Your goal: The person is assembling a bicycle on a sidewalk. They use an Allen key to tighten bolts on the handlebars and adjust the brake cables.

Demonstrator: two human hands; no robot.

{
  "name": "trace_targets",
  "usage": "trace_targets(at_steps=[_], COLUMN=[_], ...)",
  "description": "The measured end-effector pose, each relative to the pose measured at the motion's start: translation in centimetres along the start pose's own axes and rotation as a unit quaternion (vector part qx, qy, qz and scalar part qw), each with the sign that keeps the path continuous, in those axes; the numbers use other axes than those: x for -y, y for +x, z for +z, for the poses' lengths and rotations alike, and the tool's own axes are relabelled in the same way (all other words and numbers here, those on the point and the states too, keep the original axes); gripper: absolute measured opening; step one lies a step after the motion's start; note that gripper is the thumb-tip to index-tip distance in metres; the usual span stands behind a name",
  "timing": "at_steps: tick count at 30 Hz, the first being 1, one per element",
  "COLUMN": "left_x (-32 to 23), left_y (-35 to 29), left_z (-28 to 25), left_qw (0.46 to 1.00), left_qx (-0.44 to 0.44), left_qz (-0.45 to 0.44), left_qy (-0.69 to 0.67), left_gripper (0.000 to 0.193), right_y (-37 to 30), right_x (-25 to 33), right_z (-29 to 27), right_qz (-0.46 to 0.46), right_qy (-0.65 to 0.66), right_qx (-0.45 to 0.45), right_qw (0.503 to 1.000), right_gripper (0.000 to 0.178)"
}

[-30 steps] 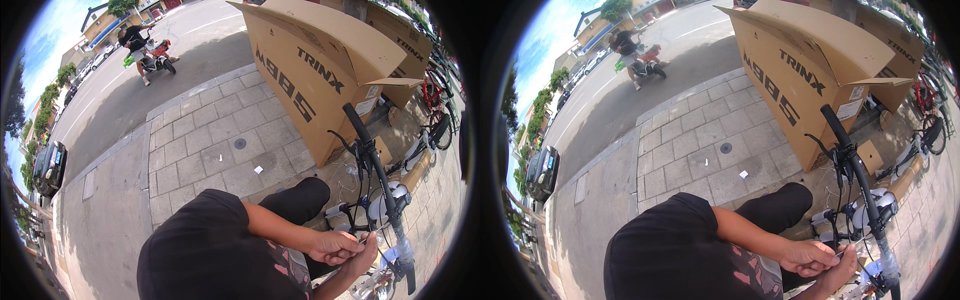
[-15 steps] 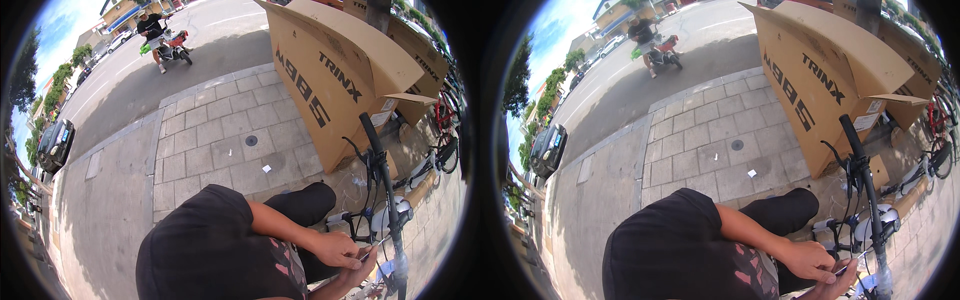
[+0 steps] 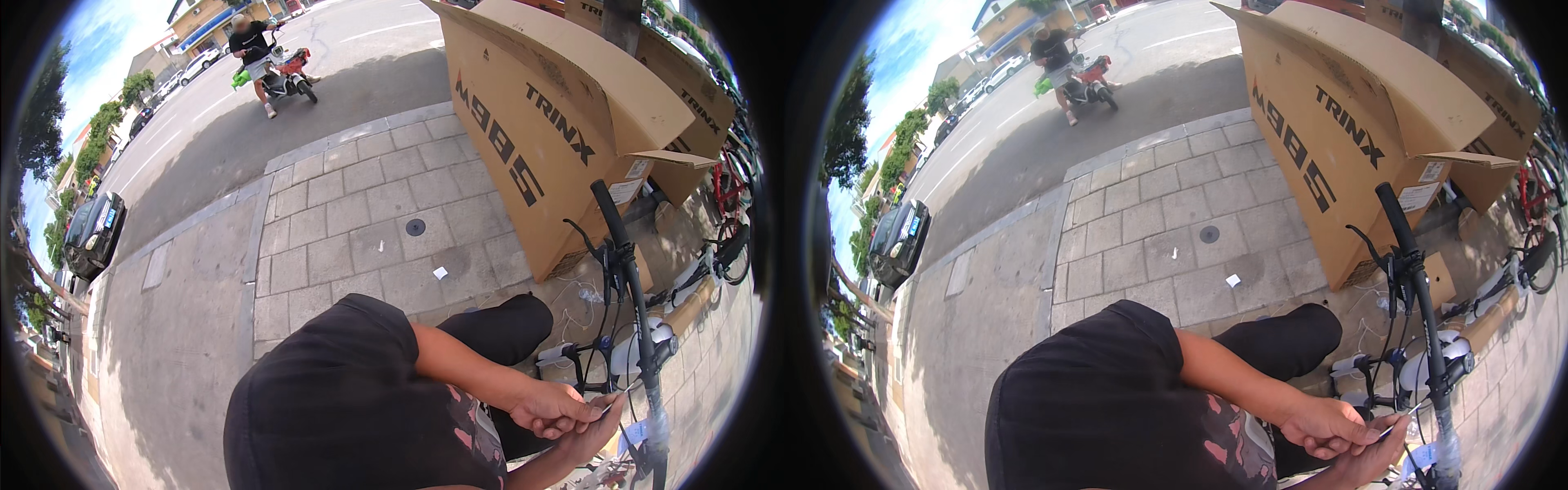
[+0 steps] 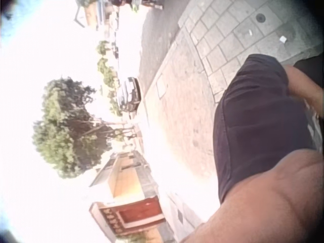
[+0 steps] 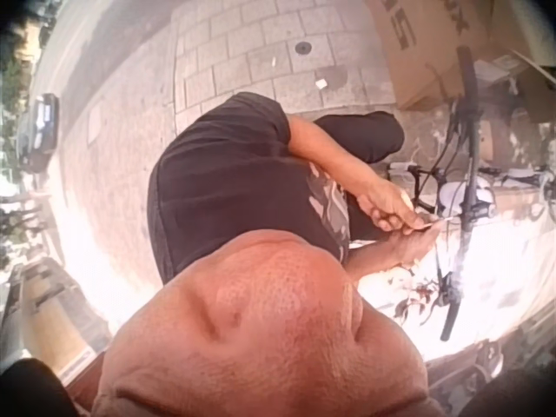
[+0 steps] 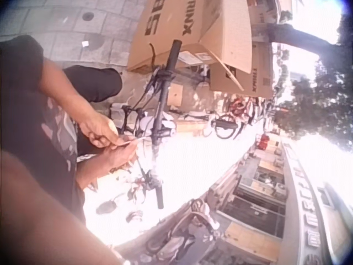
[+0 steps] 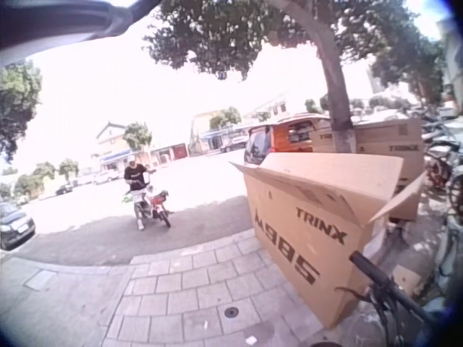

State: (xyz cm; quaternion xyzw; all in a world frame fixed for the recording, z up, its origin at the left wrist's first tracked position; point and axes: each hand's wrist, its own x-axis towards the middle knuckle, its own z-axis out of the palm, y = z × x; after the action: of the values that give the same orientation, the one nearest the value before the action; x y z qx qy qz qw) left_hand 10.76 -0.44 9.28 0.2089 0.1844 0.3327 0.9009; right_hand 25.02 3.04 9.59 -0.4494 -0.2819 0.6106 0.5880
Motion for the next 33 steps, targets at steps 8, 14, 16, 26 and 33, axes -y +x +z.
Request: trace_targets(at_steps=[8, 14, 16, 26, 33], left_x=[-2.7, -4.0, -3.6, -0.3, -0.1], left_y=[0.0, -1.4, -1.2, 0.5, 1.8], left_z=[0.8, 2.3, 1.7, 0.3, -0.3], left_qw=[0.885, 0.615, 0.702, 0.990, 0.754], left_qx=[-0.148, -0.123, -0.114, -0.009, -0.127], left_qz=[0.177, 0.296, 0.264, 0.074, 0.385], left_qy=[0.406, 0.720, 0.652, 0.123, 0.517], left_gripper=[0.031, 0.044, 0.050, 0.046, 0.030], right_y=[1.5, 0.3, -0.3, -0.8, -0.5], right_x=[-1.0, -0.9, -0.5, 0.1, 0.4], right_z=[-3.3, -2.7, -2.2, 0.1, -0.4], right_qz=[0.024, 0.042, 0.019, 0.003, 0.037], right_qy=[0.006, 0.044, 0.035, 0.026, -0.005], right_qx=[0.124, 0.089, 0.029, 0.005, -0.006], right_qw=[0.992, 0.994, 0.999, 1.000, 0.999], right_gripper=[0.033, 0.034, 0.035, 0.036, 0.035])
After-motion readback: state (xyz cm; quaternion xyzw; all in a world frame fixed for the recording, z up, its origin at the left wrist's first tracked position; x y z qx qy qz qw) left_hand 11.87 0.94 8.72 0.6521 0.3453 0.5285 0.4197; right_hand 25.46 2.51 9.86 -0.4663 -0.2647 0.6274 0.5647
